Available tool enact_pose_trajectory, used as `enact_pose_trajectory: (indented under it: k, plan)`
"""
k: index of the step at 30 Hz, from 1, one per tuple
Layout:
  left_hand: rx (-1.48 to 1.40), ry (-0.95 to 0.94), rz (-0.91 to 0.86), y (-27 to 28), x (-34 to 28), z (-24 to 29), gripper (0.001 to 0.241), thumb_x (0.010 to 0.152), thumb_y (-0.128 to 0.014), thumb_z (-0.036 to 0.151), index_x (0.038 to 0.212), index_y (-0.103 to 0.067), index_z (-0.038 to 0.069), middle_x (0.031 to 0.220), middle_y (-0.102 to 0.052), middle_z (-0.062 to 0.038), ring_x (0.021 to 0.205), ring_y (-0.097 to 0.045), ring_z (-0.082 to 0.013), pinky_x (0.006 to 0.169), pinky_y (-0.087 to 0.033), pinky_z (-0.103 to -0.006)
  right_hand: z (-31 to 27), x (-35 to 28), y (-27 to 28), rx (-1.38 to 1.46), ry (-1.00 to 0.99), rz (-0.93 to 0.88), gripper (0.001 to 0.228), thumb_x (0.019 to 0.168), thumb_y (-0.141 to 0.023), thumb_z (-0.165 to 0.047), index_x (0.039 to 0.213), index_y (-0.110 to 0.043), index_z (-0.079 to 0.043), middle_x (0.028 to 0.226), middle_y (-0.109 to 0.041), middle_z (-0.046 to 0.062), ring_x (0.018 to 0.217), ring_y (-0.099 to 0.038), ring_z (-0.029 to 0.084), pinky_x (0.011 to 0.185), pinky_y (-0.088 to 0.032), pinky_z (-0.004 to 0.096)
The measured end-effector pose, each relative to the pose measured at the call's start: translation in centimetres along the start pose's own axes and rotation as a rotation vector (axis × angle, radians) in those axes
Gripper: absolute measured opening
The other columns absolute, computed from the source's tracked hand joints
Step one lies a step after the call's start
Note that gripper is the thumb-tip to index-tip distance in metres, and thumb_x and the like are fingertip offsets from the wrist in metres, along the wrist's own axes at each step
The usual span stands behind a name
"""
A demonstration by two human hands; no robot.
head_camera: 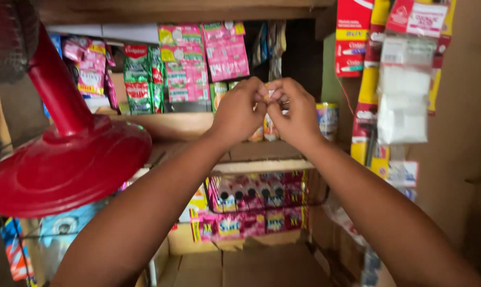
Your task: Organizing and restocking various canned food products on a store shelf from a cardboard box.
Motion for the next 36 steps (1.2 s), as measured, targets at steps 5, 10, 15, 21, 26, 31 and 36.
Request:
enact_pose_trajectory:
  k: [5, 10, 15, 21, 26, 31, 36]
  plan:
    - [0.265, 0.082, -0.07, -1.1, 1.8, -9.7, 0.033, 0.08, -0.073, 0.015, 0.107, -0.059, 0.004, 0.1, -0.069, -0.021, 0.095, -0.068, -0.0414, 0.081, -0.054, -0.05, 7.2, 2.1, -5.1, -0.105, -0.157, -0.086, 0.024, 0.087, -0.067, -0.001, 0.111, -0.064, -0.004, 0.089, -0.063, 0.008, 0.07, -0.067, 0.017, 0.063, -0.055, 0.03]
    - [0.335, 0.32, -0.175, -2.2, 0.1, -21.4, 0.064, 0.076, -0.078, 0.027, 0.125, -0.049, -0.002, 0.114, -0.067, -0.028, 0.108, -0.065, -0.0447, 0.091, -0.052, -0.0494, 14.6, 1.1, -10.2, -0.246, -0.084, -0.19, 0.029, 0.084, -0.074, -0.011, 0.112, -0.067, -0.006, 0.092, -0.067, 0.015, 0.077, -0.069, 0.029, 0.068, -0.055, 0.04]
    - [0.376, 0.699, -0.351, -2.7, -3.2, -30.6, 0.098, 0.072, -0.085, 0.039, 0.137, -0.034, -0.014, 0.12, -0.065, -0.034, 0.117, -0.065, -0.043, 0.099, -0.053, -0.0442, 20.1, -1.3, -13.3, -0.253, -0.319, -0.338, 0.035, 0.083, -0.075, -0.02, 0.114, -0.066, -0.009, 0.096, -0.072, 0.016, 0.084, -0.071, 0.033, 0.071, -0.056, 0.045]
    - [0.299, 0.804, -0.397, -5.1, -4.4, -36.4, 0.105, 0.072, -0.088, 0.038, 0.138, -0.026, -0.016, 0.115, -0.068, -0.031, 0.11, -0.07, -0.0392, 0.092, -0.056, -0.0423, 23.1, -4.2, -15.3, -0.287, -0.383, -0.477, 0.043, 0.081, -0.075, -0.022, 0.12, -0.065, -0.008, 0.092, -0.073, 0.017, 0.086, -0.071, 0.034, 0.074, -0.056, 0.045]
    - [0.078, 1.014, -0.365, -7.4, -4.2, -34.6, 0.094, 0.076, -0.084, 0.029, 0.138, -0.024, -0.006, 0.108, -0.066, -0.023, 0.1, -0.069, -0.0375, 0.067, -0.059, -0.0487, 22.6, -5.1, -14.7, -0.092, -0.661, -0.466, 0.049, 0.08, -0.071, -0.019, 0.128, -0.064, -0.012, 0.093, -0.071, 0.012, 0.082, -0.075, 0.029, 0.069, -0.063, 0.042]
    - [0.146, 0.797, -0.244, -8.6, -4.8, -41.2, 0.087, 0.083, -0.085, 0.034, 0.131, -0.027, -0.01, 0.106, -0.068, -0.025, 0.095, -0.072, -0.0348, 0.07, -0.059, -0.0449, 22.2, -4.6, -14.8, -0.197, -0.49, -0.503, 0.045, 0.081, -0.074, -0.02, 0.124, -0.067, -0.008, 0.091, -0.076, 0.013, 0.084, -0.075, 0.028, 0.076, -0.058, 0.04]
    - [0.111, 0.83, -0.267, -6.9, -4.2, -36.9, 0.085, 0.085, -0.083, 0.032, 0.131, -0.026, -0.012, 0.109, -0.066, -0.027, 0.094, -0.073, -0.034, 0.069, -0.061, -0.0452, 21.7, -4.4, -15.0, -0.149, -0.544, -0.504, 0.043, 0.082, -0.073, -0.021, 0.123, -0.067, -0.009, 0.093, -0.076, 0.012, 0.086, -0.076, 0.026, 0.076, -0.059, 0.038]
Point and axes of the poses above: each hand's wrist, its own x-axis towards the middle knuckle, its own y-axis out of the back of the hand, z = x × y, the point moved 7 cm from there along x, towards the middle knuckle
